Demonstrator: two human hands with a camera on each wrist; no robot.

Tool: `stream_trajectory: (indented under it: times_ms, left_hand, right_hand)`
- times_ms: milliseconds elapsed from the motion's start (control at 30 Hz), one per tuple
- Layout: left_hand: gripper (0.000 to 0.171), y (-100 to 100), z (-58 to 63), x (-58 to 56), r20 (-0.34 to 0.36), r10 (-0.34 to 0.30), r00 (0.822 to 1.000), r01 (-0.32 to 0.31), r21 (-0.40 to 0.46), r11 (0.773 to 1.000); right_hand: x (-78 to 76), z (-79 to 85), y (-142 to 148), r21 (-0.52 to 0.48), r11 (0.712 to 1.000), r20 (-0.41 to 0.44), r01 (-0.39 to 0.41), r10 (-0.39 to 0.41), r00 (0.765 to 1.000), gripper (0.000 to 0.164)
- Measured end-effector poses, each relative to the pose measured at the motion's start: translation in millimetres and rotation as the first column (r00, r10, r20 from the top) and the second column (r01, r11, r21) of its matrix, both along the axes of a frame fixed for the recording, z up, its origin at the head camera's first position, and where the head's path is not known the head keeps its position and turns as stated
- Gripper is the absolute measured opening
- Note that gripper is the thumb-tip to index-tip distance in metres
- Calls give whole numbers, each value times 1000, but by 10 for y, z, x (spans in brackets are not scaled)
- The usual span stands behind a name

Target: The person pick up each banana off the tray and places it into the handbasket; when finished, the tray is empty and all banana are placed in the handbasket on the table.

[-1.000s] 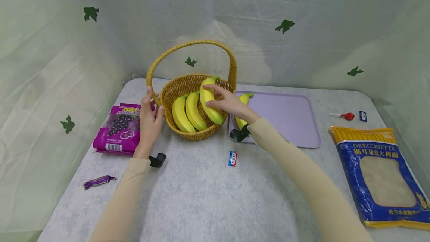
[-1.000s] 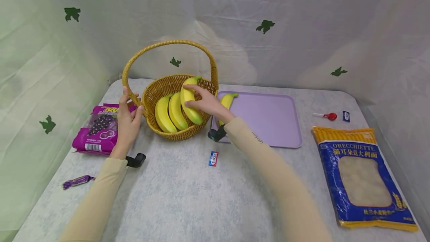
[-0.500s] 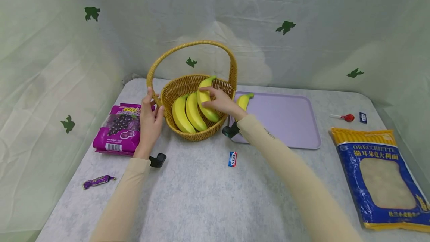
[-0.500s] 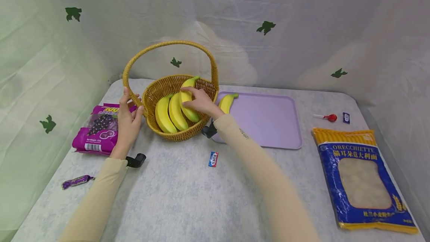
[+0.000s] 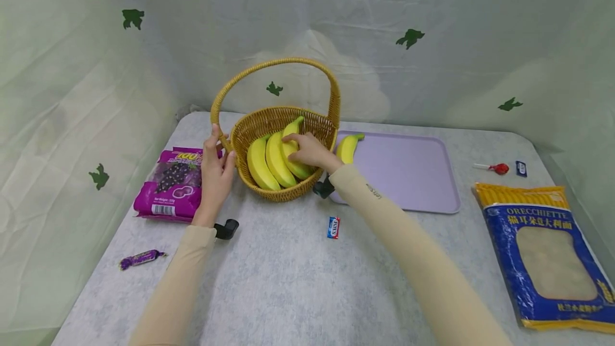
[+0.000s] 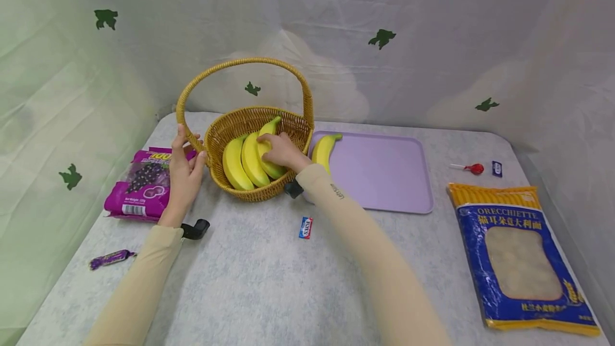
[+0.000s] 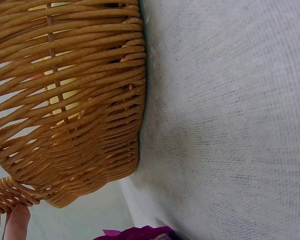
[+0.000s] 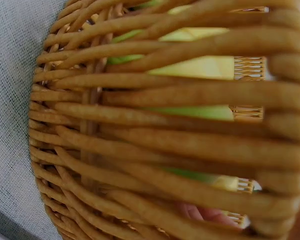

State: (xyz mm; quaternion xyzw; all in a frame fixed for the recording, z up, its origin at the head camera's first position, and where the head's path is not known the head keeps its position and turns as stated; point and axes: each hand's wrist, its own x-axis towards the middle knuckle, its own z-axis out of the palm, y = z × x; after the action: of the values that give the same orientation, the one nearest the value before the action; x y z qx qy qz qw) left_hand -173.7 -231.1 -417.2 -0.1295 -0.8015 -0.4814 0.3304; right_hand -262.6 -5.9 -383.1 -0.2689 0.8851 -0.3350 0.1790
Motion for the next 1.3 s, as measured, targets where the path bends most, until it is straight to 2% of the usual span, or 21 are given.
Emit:
stream_trajectory:
  times_ms: [200, 533, 667, 833, 933, 1067, 1133, 1300]
  left_hand:
    - [81, 34, 53, 19, -16, -8, 1000, 9, 16, 1000]
    - [75, 17, 21, 1, 6, -2, 1000, 2, -1, 1000]
    - [74, 29, 32, 5, 2, -6, 1000, 6, 3, 1000]
    - [73, 30, 37, 5, -4, -3, 1000, 3, -9, 1000]
    - [74, 20, 27, 2, 15, 1, 1000, -1, -8, 1000]
    - [76, 3, 2, -8, 34, 6, 999, -6, 1, 1000]
    - [78, -3, -6, -13, 30, 6, 1000, -6, -1, 1000]
    - [76, 1, -3, -5, 38, 8, 999, -8, 1, 1000]
  right_hand:
    - [-8, 8, -19, 44, 999, 2, -5, 5, 1000, 53]
    - [-38, 7, -53, 146, 989, 32, -37, 33, 999, 52]
    - [-26, 52, 9, 90, 995, 31, -42, 39, 999, 53]
    - [-8, 61, 142, -101, 995, 23, -6, 8, 1000, 48]
    - [0, 35, 244, -268, 963, 83, 33, -11, 997, 44]
    - [15, 9, 398, -472, 878, 180, 75, 12, 984, 43]
    - [29, 3, 486, -528, 844, 199, 93, 16, 980, 42]
    - [60, -16, 716, -570, 810, 203, 139, -25, 979, 39]
